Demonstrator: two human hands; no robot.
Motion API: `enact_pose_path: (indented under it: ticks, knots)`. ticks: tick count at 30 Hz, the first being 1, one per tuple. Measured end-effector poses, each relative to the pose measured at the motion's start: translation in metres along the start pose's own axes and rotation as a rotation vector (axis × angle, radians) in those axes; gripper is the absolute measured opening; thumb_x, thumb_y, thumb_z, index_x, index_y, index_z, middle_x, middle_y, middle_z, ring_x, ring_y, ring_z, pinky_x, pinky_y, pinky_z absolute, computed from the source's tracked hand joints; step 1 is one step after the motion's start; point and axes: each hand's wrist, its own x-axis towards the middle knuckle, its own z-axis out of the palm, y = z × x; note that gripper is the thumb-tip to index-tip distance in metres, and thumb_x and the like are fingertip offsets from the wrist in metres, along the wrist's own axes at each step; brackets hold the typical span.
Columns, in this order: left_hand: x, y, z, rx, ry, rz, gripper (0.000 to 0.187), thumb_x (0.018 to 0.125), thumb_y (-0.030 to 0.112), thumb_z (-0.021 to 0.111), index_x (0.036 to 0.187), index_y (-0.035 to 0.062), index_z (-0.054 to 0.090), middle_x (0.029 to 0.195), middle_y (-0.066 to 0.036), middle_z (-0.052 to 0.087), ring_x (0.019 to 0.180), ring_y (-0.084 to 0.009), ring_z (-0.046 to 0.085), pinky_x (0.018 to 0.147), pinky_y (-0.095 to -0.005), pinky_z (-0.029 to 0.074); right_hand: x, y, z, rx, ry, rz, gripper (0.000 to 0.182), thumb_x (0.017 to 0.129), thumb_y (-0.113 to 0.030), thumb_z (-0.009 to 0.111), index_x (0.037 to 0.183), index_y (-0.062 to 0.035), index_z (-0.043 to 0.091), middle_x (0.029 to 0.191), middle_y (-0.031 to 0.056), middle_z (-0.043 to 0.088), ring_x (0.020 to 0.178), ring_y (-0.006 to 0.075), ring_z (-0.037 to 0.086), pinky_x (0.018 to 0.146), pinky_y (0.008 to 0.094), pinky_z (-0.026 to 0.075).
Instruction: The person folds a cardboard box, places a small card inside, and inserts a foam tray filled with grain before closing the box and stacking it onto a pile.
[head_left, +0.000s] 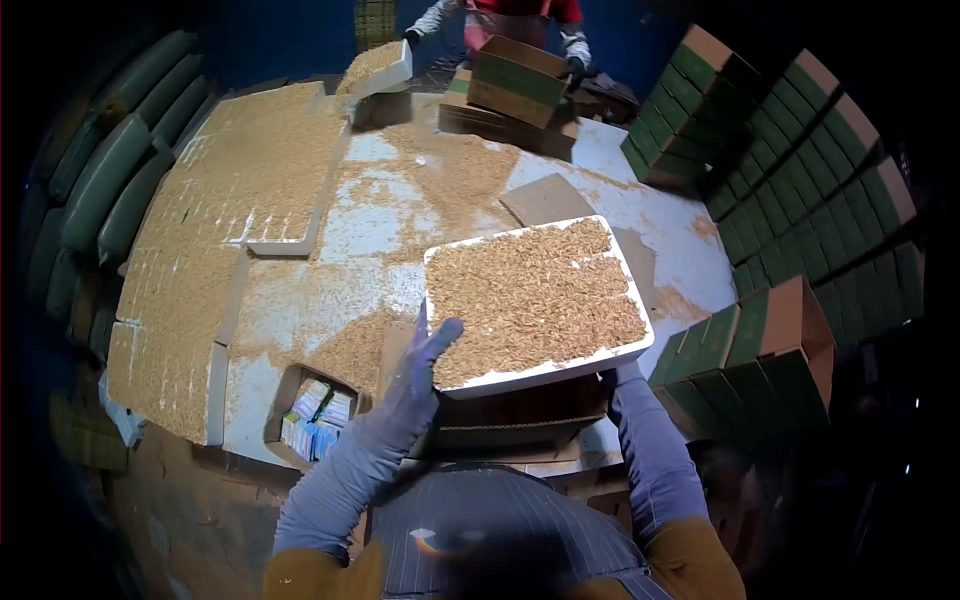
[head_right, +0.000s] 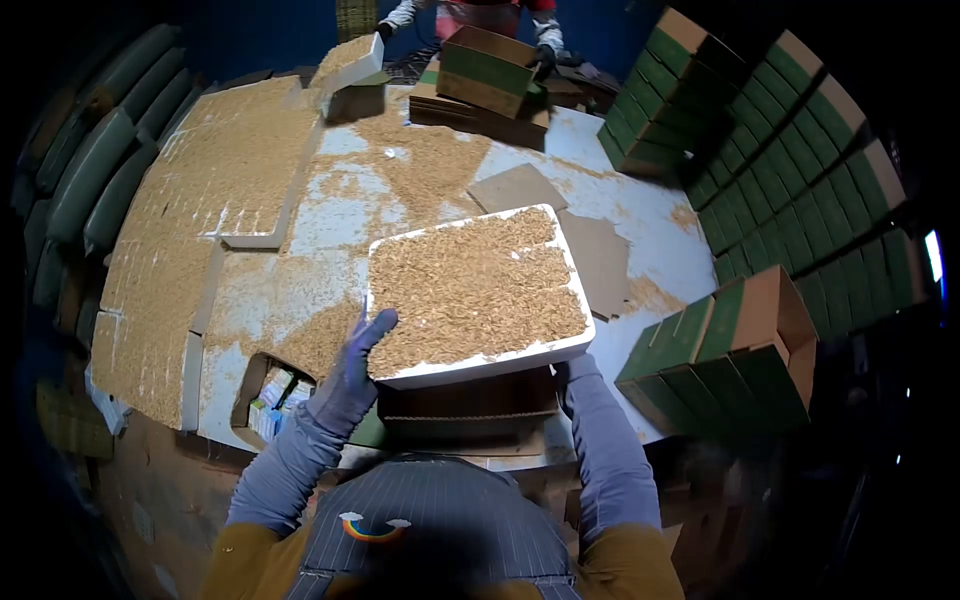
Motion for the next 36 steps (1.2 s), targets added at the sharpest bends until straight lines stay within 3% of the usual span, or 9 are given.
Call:
enact_pose_path:
  ticks: [5,10,12,17,22,26,29,31,36]
  knots:
    - [-0.026,0.001,0.03,-0.039,-0.07,0.13,0.056,0.092,-0.001,0.052,0.143,0.0122,0.034,0.148,-0.028,0.027,0.134,-0.0379,0.037,0.109,-0.0384,0.032,-0.017,-0.008,-0.005,-0.48,-0.039,-0.157,0.037,0.095,-0.027,0.052,0.116,0.0021,0.06,0.111,0.0101,0.065,0.104,0.0171,0.059,0.092,0.028,0.045]
    - [-0.051,0.04,-0.011,-0.664,-0.085,-0.832,0.085,0.089,0.02,0.058,0.151,0.0023,0.004,0.148,-0.016,0.03,0.131,-0.0213,0.036,0.109,-0.0317,0.027,-0.005,0.007,0.002,-0.718,-0.031,-0.213,0.042,0.097,-0.033,0.05,0.118,0.0022,0.06,0.114,0.0107,0.065,0.106,0.0173,0.059,0.094,0.0284,0.045]
    - [-0.053,0.05,-0.005,-0.616,-0.091,-0.822,0.085,0.088,0.019,0.058,0.151,0.0019,0.005,0.15,-0.016,0.028,0.133,-0.0216,0.033,0.11,-0.0316,0.026,-0.021,-0.016,0.032,-0.407,0.064,0.052,0.037,0.099,-0.031,0.046,0.103,0.001,0.063,0.096,0.0079,0.065,0.09,0.0145,0.057,0.085,0.0299,0.046]
    - [-0.069,0.008,0.034,-0.302,-0.261,-0.752,0.093,0.089,0.031,0.061,0.151,0.0026,-0.002,0.157,-0.016,0.01,0.143,-0.0202,0.012,0.114,-0.0303,0.016,-0.026,-0.029,-0.002,-0.441,-0.263,0.149,0.043,0.096,-0.037,0.05,0.12,-0.0028,0.061,0.117,0.0117,0.062,0.112,0.02,0.055,0.099,0.0317,0.04]
    - [-0.075,0.008,0.051,-0.384,-0.156,-0.946,0.088,0.086,0.012,0.065,0.149,-0.0042,0.006,0.15,-0.021,0.028,0.129,-0.0208,0.04,0.105,-0.0291,0.034,0.049,0.031,-0.123,-0.243,0.469,0.092,0.08,0.078,-0.026,0.078,0.142,-0.0025,0.034,0.146,0.0203,0.032,0.13,0.0305,0.041,0.105,0.0389,0.038]
    - [-0.06,0.034,0.055,0.04,-0.105,-0.9,0.077,0.082,0.012,0.069,0.143,-0.007,0.027,0.133,-0.023,0.051,0.118,-0.0231,0.054,0.096,-0.0308,0.042,0.113,0.098,-0.259,-0.368,0.88,0.25,0.102,0.066,-0.042,0.083,0.143,-0.002,0.031,0.149,0.0246,0.027,0.138,0.0369,0.027,0.111,0.0445,0.029]
    - [-0.05,0.046,0.059,0.193,-0.078,-0.89,0.067,0.084,0.014,0.068,0.139,-0.0046,0.035,0.134,-0.025,0.048,0.125,-0.0308,0.049,0.1,-0.0355,0.041,0.132,0.077,-0.236,-0.733,0.845,0.39,0.109,0.061,-0.051,0.083,0.144,-0.0039,0.03,0.148,0.0241,0.03,0.138,0.0388,0.027,0.111,0.0461,0.029]
    - [-0.054,0.04,0.06,0.628,-0.149,-0.516,0.059,0.086,0.015,0.064,0.137,-0.0022,0.039,0.136,-0.025,0.044,0.128,-0.0386,0.043,0.103,-0.0434,0.039,0.15,0.09,-0.214,-0.836,0.751,0.386,0.111,0.059,-0.054,0.082,0.143,-0.0053,0.03,0.148,0.0231,0.031,0.137,0.0394,0.027,0.109,0.0471,0.03]
    - [-0.04,0.043,0.059,0.586,-0.166,-0.53,0.052,0.087,0.015,0.062,0.133,-0.0017,0.042,0.136,-0.026,0.043,0.127,-0.0456,0.04,0.104,-0.0495,0.037,0.189,0.098,-0.067,-1.041,0.742,0.193,0.091,0.064,-0.044,0.083,0.136,-0.0086,0.041,0.122,0.0208,0.056,0.111,0.0325,0.056,0.096,0.0423,0.042]
